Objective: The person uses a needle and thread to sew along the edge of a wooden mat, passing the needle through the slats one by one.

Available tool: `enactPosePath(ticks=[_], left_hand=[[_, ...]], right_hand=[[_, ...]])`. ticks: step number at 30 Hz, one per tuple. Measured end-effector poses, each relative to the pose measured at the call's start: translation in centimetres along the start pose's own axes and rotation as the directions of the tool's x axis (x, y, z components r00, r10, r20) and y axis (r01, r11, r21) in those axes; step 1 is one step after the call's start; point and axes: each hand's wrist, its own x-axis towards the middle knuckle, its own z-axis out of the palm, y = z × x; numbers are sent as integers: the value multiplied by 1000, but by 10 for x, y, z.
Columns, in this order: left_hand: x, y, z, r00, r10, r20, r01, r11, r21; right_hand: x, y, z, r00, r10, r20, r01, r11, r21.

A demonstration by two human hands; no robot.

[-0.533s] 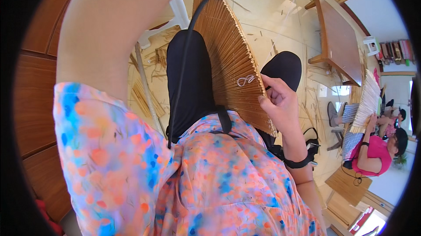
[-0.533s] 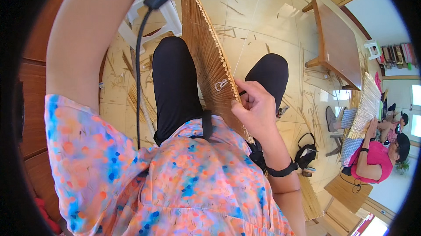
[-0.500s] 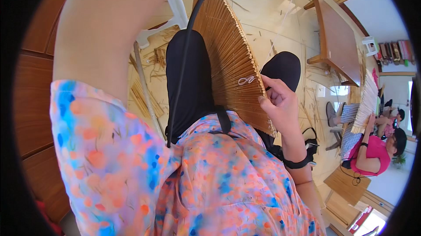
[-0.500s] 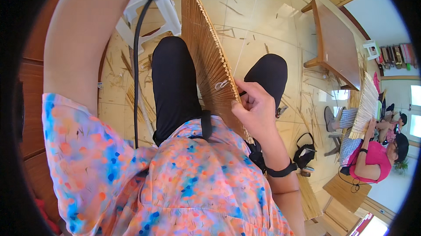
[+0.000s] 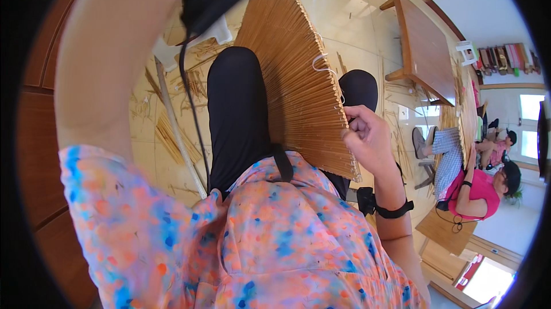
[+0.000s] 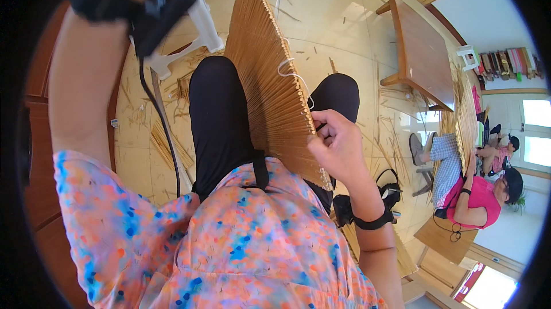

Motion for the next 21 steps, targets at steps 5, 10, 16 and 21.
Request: enactPosePath(ticks=[5, 10, 16, 21], left_hand=[[-70, -48, 96, 944, 58, 324, -79, 996, 51], [-69, -90, 128, 963, 211, 169, -214, 977, -3], [-21, -37, 143, 756, 650, -83, -621, 751, 224], [-8, 12, 170, 634, 746, 203, -748, 659, -84]], right_hand=[[47, -4, -2, 958, 260, -124, -141, 797, 587], [63, 23, -3, 897, 407, 174, -398, 570, 718], [60, 41, 3, 894, 430, 123, -343, 483, 806], [50, 60, 0, 862, 492, 123, -252, 205, 946]])
